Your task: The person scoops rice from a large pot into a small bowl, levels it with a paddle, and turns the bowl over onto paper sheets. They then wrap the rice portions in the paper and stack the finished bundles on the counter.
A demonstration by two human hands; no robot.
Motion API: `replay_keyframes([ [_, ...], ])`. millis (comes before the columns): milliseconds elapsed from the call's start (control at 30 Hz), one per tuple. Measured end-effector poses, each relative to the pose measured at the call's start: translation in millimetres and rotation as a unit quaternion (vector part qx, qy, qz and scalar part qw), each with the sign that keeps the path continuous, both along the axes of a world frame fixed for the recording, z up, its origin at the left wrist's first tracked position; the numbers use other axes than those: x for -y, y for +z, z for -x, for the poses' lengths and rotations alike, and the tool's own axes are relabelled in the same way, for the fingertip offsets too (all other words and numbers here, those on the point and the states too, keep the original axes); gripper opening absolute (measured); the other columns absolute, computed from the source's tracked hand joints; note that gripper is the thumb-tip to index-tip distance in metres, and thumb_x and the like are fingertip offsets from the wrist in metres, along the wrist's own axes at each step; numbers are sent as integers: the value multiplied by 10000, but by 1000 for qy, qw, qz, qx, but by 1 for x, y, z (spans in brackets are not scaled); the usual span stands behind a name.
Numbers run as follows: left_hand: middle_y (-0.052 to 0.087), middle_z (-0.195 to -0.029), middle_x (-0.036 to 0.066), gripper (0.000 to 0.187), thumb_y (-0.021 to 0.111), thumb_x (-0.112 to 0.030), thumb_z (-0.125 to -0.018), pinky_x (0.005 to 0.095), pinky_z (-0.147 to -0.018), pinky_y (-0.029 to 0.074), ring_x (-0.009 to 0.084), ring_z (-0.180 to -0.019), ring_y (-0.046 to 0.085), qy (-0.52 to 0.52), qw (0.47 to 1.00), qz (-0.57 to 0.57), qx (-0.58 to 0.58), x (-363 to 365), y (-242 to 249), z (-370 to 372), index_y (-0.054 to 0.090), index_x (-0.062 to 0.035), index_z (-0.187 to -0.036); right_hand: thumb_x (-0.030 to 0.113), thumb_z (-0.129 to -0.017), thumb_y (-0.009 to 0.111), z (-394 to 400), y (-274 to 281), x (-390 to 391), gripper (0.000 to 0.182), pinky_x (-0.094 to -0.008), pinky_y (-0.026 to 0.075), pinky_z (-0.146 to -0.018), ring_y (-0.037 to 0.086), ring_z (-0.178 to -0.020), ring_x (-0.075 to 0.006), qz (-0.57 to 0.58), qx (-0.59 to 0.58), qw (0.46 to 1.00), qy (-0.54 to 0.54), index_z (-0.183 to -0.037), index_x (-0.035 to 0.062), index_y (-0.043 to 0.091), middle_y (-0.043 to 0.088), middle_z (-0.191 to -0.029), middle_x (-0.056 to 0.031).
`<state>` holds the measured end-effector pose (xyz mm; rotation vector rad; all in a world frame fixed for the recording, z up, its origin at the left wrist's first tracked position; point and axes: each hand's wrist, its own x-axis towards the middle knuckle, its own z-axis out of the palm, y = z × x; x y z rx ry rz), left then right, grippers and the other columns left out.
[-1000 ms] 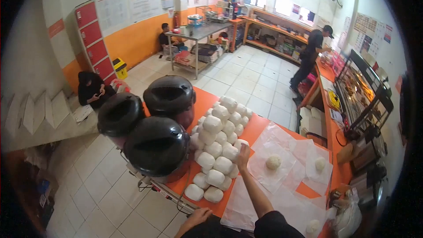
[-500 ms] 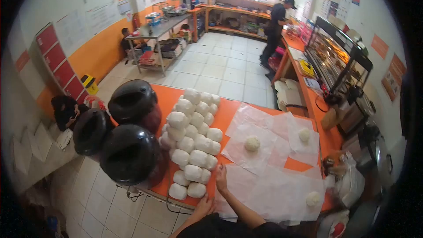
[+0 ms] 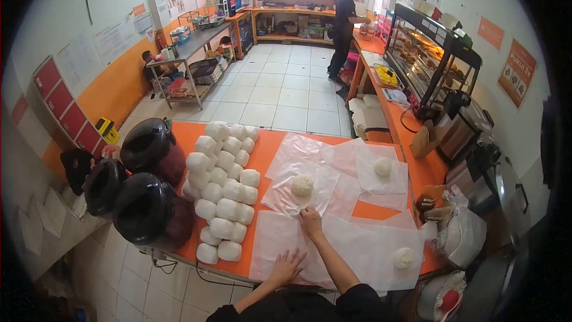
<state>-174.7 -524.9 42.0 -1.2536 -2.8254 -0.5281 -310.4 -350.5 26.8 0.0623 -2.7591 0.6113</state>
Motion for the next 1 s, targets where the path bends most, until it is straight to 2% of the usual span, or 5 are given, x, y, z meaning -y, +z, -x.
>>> replay_keyframes([
  [367,410,-1312,175,705,599,-287,-787,510,-866,365,320,-1135,446,236,969,63,44,-26,-7,33,284,-43,-1369,115,-756,540,5,21,-56,120,-393,465,-684,592,-748,-268,-15,-40,994,103,-681,83,629,605,-737,-101],
  [433,328,-1366,191,813,655,-241,-749,525,-921,322,343,-1208,373,254,962,-100,-22,-32,-17,49,207,-71,-1407,121,-744,557,-5,29,-70,106,-376,461,-704,584,-778,-249,-24,-31,991,131,-678,96,635,611,-739,-73],
  [600,219,-1418,145,853,742,-122,-635,536,-1009,243,342,-1286,260,183,961,20,-207,-58,47,84,312,-133,-1372,122,-729,585,-31,48,-98,79,-348,449,-747,556,-844,-208,-57,20,983,172,-676,120,644,608,-728,-11],
  [767,574,-741,51,84,636,-112,-708,376,-786,443,230,-765,574,154,978,-52,-131,-45,18,112,586,-103,-774,190,-713,658,-42,44,-117,145,-356,439,-793,530,-902,-222,-38,2,975,217,-843,129,642,603,-846,-19],
  [1000,572,-753,85,82,663,-66,-724,356,-657,477,266,-737,572,126,981,-146,-32,-16,25,125,609,-52,-783,166,-688,699,-53,23,-127,335,-376,415,-872,516,-979,-241,-42,-23,983,177,-1008,103,622,585,-949,-67],
])
